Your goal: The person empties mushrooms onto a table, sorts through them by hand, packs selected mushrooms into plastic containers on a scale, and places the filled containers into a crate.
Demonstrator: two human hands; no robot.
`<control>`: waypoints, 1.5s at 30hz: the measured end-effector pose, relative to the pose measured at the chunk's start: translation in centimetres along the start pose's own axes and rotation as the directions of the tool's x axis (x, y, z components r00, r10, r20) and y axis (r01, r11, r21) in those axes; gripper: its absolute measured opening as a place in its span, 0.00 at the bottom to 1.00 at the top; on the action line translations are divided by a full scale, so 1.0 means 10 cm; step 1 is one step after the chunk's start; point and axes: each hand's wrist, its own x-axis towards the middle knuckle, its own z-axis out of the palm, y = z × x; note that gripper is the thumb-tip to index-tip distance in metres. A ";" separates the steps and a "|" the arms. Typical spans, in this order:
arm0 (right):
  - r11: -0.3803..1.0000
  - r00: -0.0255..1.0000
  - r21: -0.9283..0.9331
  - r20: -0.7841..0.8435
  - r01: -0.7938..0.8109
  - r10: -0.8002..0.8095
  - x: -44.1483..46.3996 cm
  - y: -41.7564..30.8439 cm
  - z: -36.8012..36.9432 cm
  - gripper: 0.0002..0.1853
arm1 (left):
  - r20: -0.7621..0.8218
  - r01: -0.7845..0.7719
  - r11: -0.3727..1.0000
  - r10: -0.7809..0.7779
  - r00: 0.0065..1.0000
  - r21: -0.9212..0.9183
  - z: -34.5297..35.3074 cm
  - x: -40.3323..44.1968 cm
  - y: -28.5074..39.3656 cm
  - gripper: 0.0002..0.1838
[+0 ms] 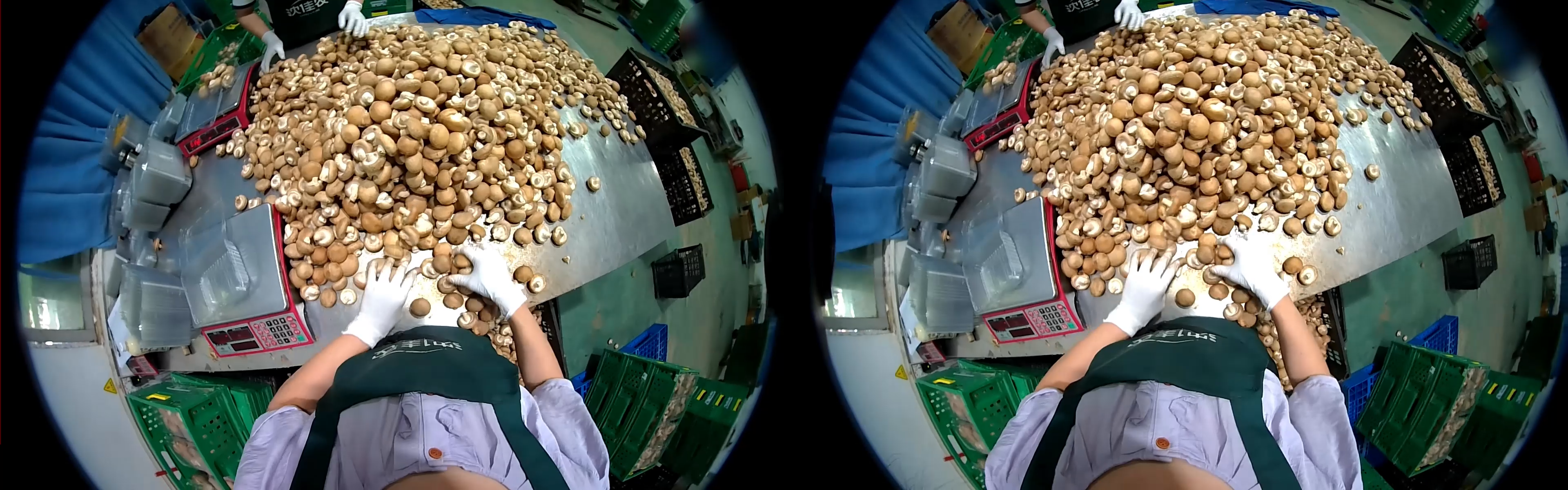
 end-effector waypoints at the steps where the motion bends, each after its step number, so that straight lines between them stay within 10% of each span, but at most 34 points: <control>1: 0.999 0.998 0.026 0.051 -0.047 0.046 -0.06 -0.09 -0.06 0.32 | 0.041 0.001 1.000 -0.002 0.999 0.027 0.00 -0.10 0.03 0.25; 8: 0.937 0.986 0.309 0.061 -0.165 0.153 -0.03 0.18 -0.24 0.32 | 0.100 0.023 0.989 -0.008 0.995 -0.147 -0.26 -0.32 -0.08 0.21; 14: 1.000 0.992 0.004 -0.123 -0.015 0.015 0.50 0.03 -0.05 0.36 | -0.057 0.127 0.964 -0.144 0.988 -0.234 -0.23 0.11 -0.25 0.27; 18: 0.923 0.969 -0.352 -0.127 0.156 -0.212 0.35 -0.10 0.26 0.41 | 0.226 0.196 0.972 -0.164 0.960 -0.127 -0.03 0.21 -0.27 0.37; 22: 0.980 0.984 -0.118 0.093 0.162 -0.152 0.04 -0.05 0.02 0.36 | 0.414 0.209 0.967 -0.134 0.901 -0.143 -0.13 0.05 -0.30 0.36; 28: 0.999 0.962 0.020 -0.271 0.043 -0.036 -0.24 0.17 -0.18 0.24 | 0.276 0.226 0.959 -0.173 0.945 -0.173 -0.33 -0.34 -0.42 0.27; 32: 0.989 0.983 0.047 -0.106 -0.143 0.147 -0.37 0.01 -0.25 0.22 | 0.043 0.198 0.951 -0.194 0.980 -0.239 -0.32 -0.20 -0.42 0.24; 35: 0.997 0.987 -0.079 -0.154 0.024 -0.036 -0.44 0.04 0.16 0.22 | -0.204 0.086 0.923 -0.172 0.964 -0.376 -0.20 0.09 -0.32 0.20; 38: 0.993 0.980 -0.111 -0.185 0.049 -0.070 -0.47 0.10 0.19 0.24 | -0.050 0.116 0.969 -0.130 0.990 -0.220 0.02 0.35 -0.13 0.26; 42: 0.963 0.960 0.063 -0.078 -0.263 0.268 -0.41 0.13 -0.11 0.27 | 0.175 0.127 0.992 -0.125 0.977 -0.003 0.32 0.56 -0.06 0.27; 45: 0.987 0.920 -0.084 -0.379 -0.139 0.097 -0.34 0.21 -0.08 0.24 | 0.086 0.001 0.999 0.003 0.996 -0.046 0.38 0.48 -0.17 0.21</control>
